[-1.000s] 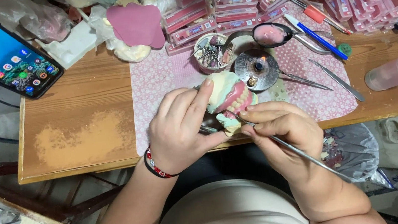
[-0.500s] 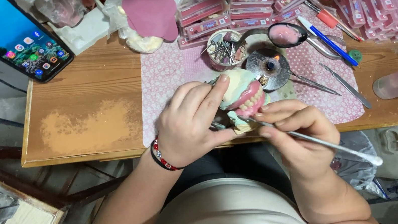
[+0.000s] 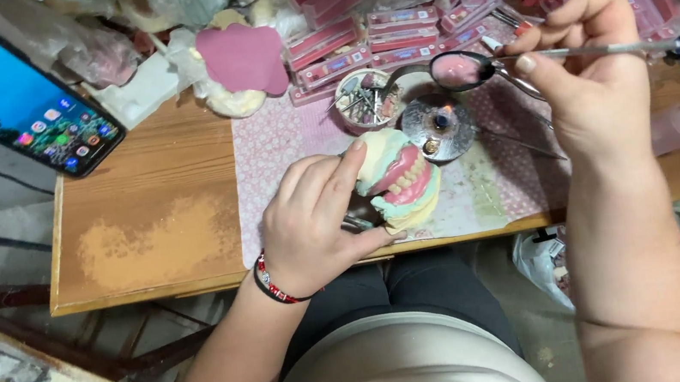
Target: A person refines a dental mold by applying a liquid substance and using a metal probe to shape and adjust the details of the artificial teeth.
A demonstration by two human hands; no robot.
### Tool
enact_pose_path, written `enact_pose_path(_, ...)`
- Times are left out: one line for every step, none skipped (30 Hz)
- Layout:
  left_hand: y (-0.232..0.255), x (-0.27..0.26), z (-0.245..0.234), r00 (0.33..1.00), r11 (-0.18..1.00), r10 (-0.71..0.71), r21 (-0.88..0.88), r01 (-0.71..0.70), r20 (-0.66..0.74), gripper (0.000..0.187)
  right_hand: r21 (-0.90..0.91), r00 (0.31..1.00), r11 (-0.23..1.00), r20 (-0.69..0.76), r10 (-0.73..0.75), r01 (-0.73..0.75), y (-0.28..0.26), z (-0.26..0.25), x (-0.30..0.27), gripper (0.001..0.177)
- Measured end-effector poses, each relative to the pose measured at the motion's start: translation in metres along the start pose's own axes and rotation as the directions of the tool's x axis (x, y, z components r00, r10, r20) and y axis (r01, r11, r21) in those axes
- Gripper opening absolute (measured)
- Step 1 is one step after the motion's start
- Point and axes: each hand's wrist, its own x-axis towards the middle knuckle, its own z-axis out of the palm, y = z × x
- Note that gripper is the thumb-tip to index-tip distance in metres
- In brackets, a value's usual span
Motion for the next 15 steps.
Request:
enact_pose_path(0.0, 0.0, 0.0, 1.0, 1.0, -0.006, 0.008, 0.006, -0.002, 0.078, 0.004, 1.0, 1.0, 0.009, -0.001, 0.001, 0.002, -0.001, 0.005, 0.037)
enact_pose_path(0.0, -0.001, 0.0, 1.0, 1.0, -0.01, 0.002, 0.01, -0.001, 0.079, -0.027, 0.997, 1.0, 0.074, 0.009, -0.007, 0.004, -0.003, 0.009, 0.034)
enact_pose_path(0.0, -0.001, 0.001, 1.0, 1.0, -0.014, -0.003, 0.014, 0.0, 0.079, -0.059, 0.99, 0.998, 0.139, 0.02, -0.012, 0.006, -0.004, 0.014, 0.032)
enact_pose_path(-0.001, -0.001, 0.0, 1.0, 1.0, -0.015, 0.0, 0.015, 0.002, 0.079, -0.056, 0.99, 0.998, 0.14, 0.021, -0.013, 0.006, -0.003, 0.016, 0.032)
enact_pose_path(-0.001, -0.002, -0.001, 1.0, 1.0, -0.02, -0.004, 0.02, 0.0, 0.079, -0.098, 0.986, 0.994, 0.156, 0.052, -0.037, 0.006, -0.001, 0.019, 0.03)
enact_pose_path(0.0, -0.001, 0.001, 1.0, 1.0, -0.019, -0.014, 0.019, -0.004, 0.078, -0.147, 0.983, 0.987, 0.165, 0.083, -0.059, 0.005, -0.003, 0.022, 0.028)
enact_pose_path(-0.001, -0.001, 0.002, 1.0, 1.0, -0.016, -0.019, 0.016, -0.005, 0.078, -0.15, 0.983, 0.987, 0.161, 0.083, -0.059, 0.0, 0.001, 0.023, 0.028)
enact_pose_path(-0.001, -0.002, 0.003, 1.0, 1.0, -0.02, -0.01, 0.02, 0.003, 0.08, -0.207, 0.982, 0.977, 0.168, 0.082, -0.047, -0.004, 0.004, 0.024, 0.027)
enact_pose_path(-0.002, -0.002, 0.004, 1.0, 1.0, -0.024, -0.002, 0.024, 0.012, 0.081, -0.263, 0.981, 0.964, 0.175, 0.082, -0.034, -0.009, 0.007, 0.025, 0.026)
enact_pose_path(-0.002, -0.003, 0.005, 1.0, 1.0, -0.024, 0.0, 0.024, 0.014, 0.081, -0.26, 0.981, 0.965, 0.175, 0.083, -0.035, -0.009, 0.006, 0.025, 0.026)
enact_pose_path(-0.002, -0.003, 0.005, 0.999, 0.999, -0.032, -0.003, 0.032, 0.022, 0.081, -0.264, 0.979, 0.964, 0.191, 0.073, -0.02, -0.008, 0.005, 0.025, 0.025)
enact_pose_path(-0.003, -0.005, 0.005, 0.999, 0.999, -0.042, -0.001, 0.042, 0.028, 0.082, -0.266, 0.976, 0.964, 0.211, 0.061, -0.003, -0.007, 0.006, 0.026, 0.025)
enact_pose_path(-0.003, -0.005, 0.004, 0.999, 0.999, -0.044, 0.004, 0.044, 0.029, 0.082, -0.261, 0.975, 0.965, 0.214, 0.06, -0.002, -0.005, 0.006, 0.026, 0.025)
enact_pose_path(-0.002, -0.004, 0.003, 0.999, 0.999, -0.043, -0.008, 0.043, 0.02, 0.082, -0.204, 0.979, 0.979, 0.194, 0.06, -0.019, -0.003, 0.005, 0.025, 0.025)
enact_pose_path(-0.002, -0.003, 0.004, 0.999, 0.999, -0.041, -0.02, 0.042, 0.011, 0.082, -0.145, 0.983, 0.989, 0.173, 0.06, -0.035, -0.002, 0.003, 0.024, 0.025)
